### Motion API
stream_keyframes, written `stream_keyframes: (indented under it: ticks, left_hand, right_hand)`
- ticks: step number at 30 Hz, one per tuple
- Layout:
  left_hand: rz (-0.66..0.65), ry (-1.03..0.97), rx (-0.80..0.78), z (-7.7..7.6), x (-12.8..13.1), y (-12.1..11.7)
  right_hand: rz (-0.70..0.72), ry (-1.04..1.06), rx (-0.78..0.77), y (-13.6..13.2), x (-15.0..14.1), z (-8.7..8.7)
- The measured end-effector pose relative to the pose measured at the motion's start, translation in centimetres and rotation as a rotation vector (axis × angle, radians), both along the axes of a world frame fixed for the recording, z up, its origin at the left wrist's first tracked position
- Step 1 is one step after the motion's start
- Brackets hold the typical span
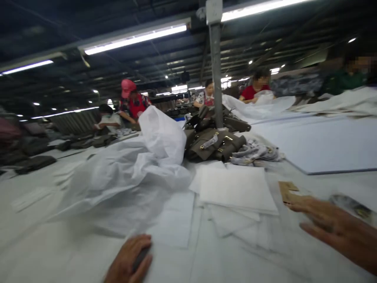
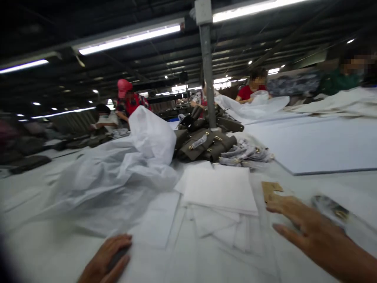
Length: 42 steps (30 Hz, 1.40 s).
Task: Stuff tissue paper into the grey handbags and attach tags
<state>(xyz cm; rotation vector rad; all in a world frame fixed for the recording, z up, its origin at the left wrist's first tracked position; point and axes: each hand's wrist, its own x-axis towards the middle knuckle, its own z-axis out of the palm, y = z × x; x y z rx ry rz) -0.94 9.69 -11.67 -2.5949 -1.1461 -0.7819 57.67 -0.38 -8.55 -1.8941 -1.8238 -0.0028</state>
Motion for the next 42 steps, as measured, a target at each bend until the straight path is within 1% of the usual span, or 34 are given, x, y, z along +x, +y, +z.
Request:
stream_keyframes:
  ticks: [1,2,3,4,6,8,10,11,13,15,17,20,22,24,26,28,30,32,33,34,35,37,39,41,42]
  left_hand:
    - [0.034,-0.002,-0.038,0.5,0.2,-0.2]
    - [0.055,-0.008,-0.068,1.0,0.5,-0.4]
    - [0.061,-0.014,-0.103,1.3,0.9,-0.4]
    - [0.062,-0.025,-0.131,1.4,1.2,-0.5]
    - [0.048,-0.049,-0.16,1.4,1.4,-0.7]
    - [0.027,-0.078,-0.143,0.8,1.1,-0.5]
    - [0.002,-0.107,-0.11,0.1,0.7,-0.1]
    - [-0.009,-0.119,-0.103,-0.2,0.5,0.2]
    - [-0.021,-0.133,-0.113,-0.4,0.4,0.4]
    - [-0.02,-0.136,-0.15,-0.2,0.6,0.2]
    - [-0.019,-0.135,-0.185,0.2,0.9,0.0]
    - [-0.021,-0.141,-0.215,0.7,1.2,-0.2]
    - [-0.024,-0.151,-0.226,0.7,1.1,-0.2]
    - [-0.03,-0.158,-0.246,0.6,1.0,-0.2]
    - [-0.029,-0.169,-0.267,0.6,1.0,-0.3]
    - [-0.019,-0.176,-0.296,0.8,1.2,-0.3]
    - [0.029,-0.155,-0.373,1.6,1.7,-0.2]
    - [0.096,-0.14,-0.48,3.1,2.8,0.2]
    - [0.113,-0.155,-0.493,4.0,3.6,0.7]
    - [0.105,-0.179,-0.46,5.0,4.6,1.4]
    - [0.071,-0.203,-0.382,6.1,5.8,2.2]
    - [-0.032,-0.209,-0.15,8.3,8.7,4.5]
    - [-0.097,-0.136,0.031,10.3,12.1,7.2]
    - [-0.085,-0.037,0.101,11.5,15.5,10.1]
    - [-0.063,0.005,0.104,11.8,17.1,11.6]
  right_hand:
    - [0.094,-0.082,0.074,-0.2,-2.1,-1.4]
    - [0.171,-0.154,0.146,-0.4,-4.1,-2.2]
    - [0.226,-0.206,0.192,-0.5,-5.9,-2.4]
    - [0.262,-0.233,0.209,-0.5,-7.6,-2.1]
    - [0.284,-0.222,0.175,-0.3,-10.3,-0.4]
    - [0.278,-0.157,0.102,0.1,-12.2,1.7]
    - [0.277,-0.086,0.016,0.1,-13.8,3.4]
    - [0.28,-0.06,-0.02,-0.1,-14.7,3.9]
    - [0.302,-0.043,-0.084,-1.1,-16.6,4.1]
    - [0.344,-0.065,-0.136,-2.4,-18.8,3.3]
    - [0.394,-0.104,-0.156,-3.7,-21.0,1.8]
    - [0.384,-0.15,-0.11,-4.9,-23.3,-0.7]
    - [0.343,-0.143,-0.066,-5.3,-23.9,-2.0]
    - [0.31,-0.099,-0.03,-5.4,-24.0,-2.8]
    - [0.289,-0.049,-0.028,-5.5,-23.8,-3.1]
    - [0.28,-0.034,-0.055,-5.6,-23.5,-3.1]
    - [0.292,-0.046,-0.063,-5.7,-23.4,-3.0]
    - [0.302,-0.064,0.002,-5.7,-23.3,-2.9]
    - [0.302,-0.078,0.055,-5.6,-23.4,-3.0]
    - [0.299,-0.1,0.111,-5.6,-23.4,-3.0]
    - [0.298,-0.132,0.163,-5.5,-23.5,-3.0]
    - [0.3,-0.213,0.234,-5.2,-23.5,-3.1]
    - [0.318,-0.306,0.293,-4.7,-23.3,-3.2]
    - [0.34,-0.382,0.343,-4.0,-22.8,-3.5]
    - [0.352,-0.407,0.353,-3.7,-22.6,-3.7]
